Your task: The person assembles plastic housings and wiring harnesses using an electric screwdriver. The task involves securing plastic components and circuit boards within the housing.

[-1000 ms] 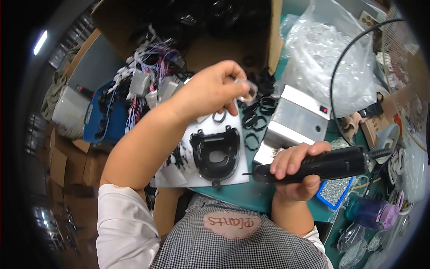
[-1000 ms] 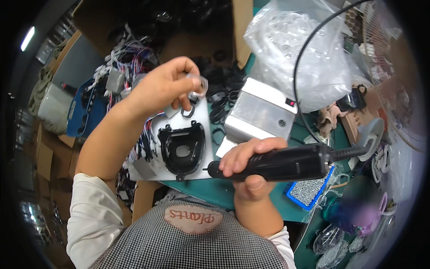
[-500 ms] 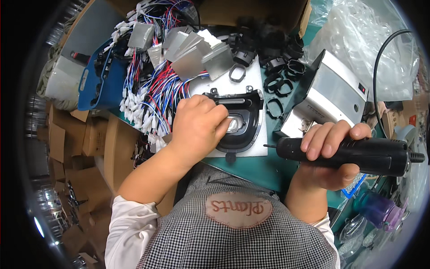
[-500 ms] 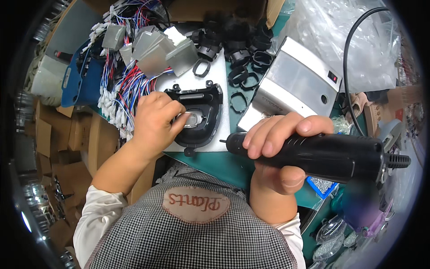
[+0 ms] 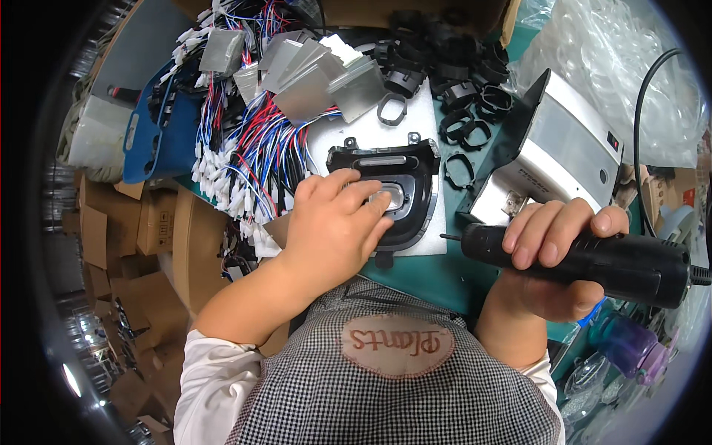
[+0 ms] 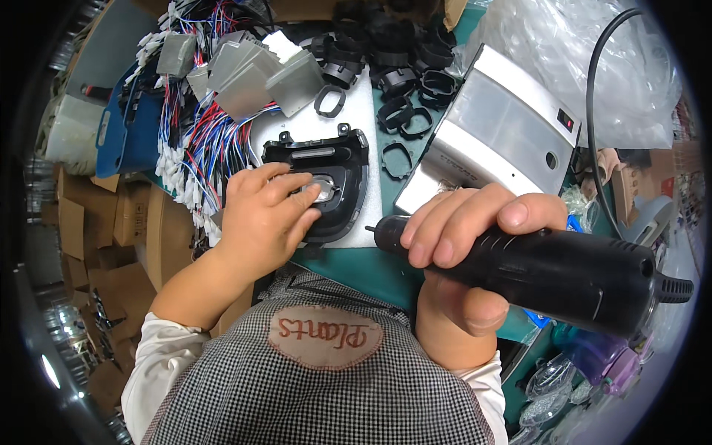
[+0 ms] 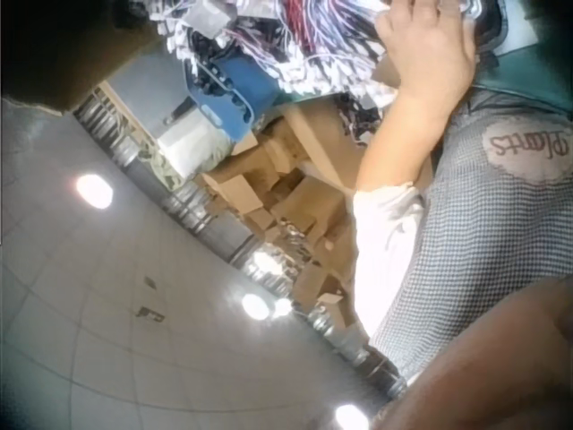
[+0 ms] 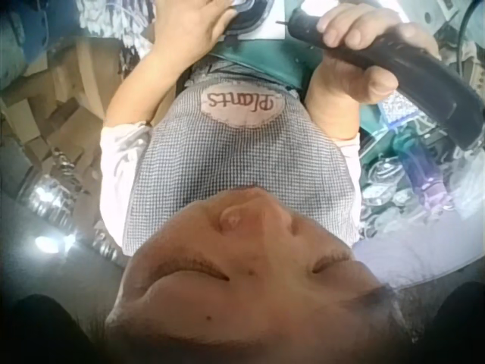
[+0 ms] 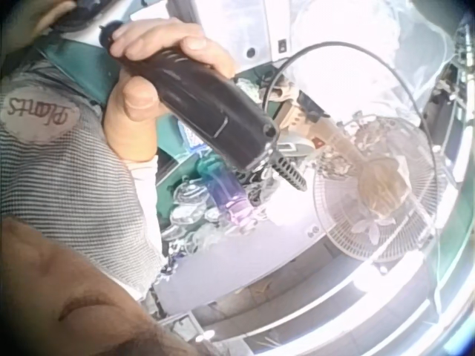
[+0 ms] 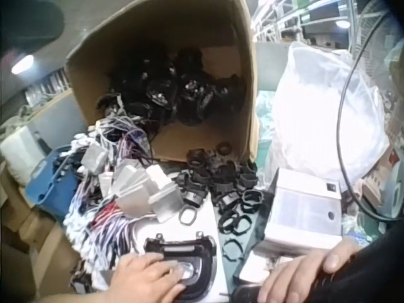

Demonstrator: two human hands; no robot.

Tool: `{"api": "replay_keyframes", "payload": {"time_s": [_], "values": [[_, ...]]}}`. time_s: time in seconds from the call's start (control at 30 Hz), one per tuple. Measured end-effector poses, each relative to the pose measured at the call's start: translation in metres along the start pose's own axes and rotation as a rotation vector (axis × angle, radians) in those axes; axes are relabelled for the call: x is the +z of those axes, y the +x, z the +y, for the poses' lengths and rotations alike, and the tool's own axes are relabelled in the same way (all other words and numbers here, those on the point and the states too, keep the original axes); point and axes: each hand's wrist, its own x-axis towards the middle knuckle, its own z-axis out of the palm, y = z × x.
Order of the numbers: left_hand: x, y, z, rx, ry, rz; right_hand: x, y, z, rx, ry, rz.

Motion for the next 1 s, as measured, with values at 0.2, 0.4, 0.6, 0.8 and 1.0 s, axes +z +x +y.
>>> {"api": "replay_keyframes", "payload": {"time_s": [0.2,0.4,0.6,0.8,1.0], "values": [[-0.006,0.009,-0.001,0.036,-0.019,-0.004,-0.002,0.000,0.002,0.018,0.001,-0.014],[-0.002,0.076,-0.041,-0.064,0.086,0.018,-0.006,0.001,0.005,-0.018,0.006,-0.065],[0.036,0.118,-0.058,-0.219,0.187,-0.301,-0.008,0.003,0.006,-0.042,-0.039,-0.112],[0.007,0.101,-0.053,-0.179,-0.018,-0.195,-0.004,0.000,0.002,0.026,0.014,0.008],[-0.036,0.054,-0.032,0.001,-0.226,-0.243,-0.006,0.002,0.007,-0.015,-0.027,-0.041]]}}
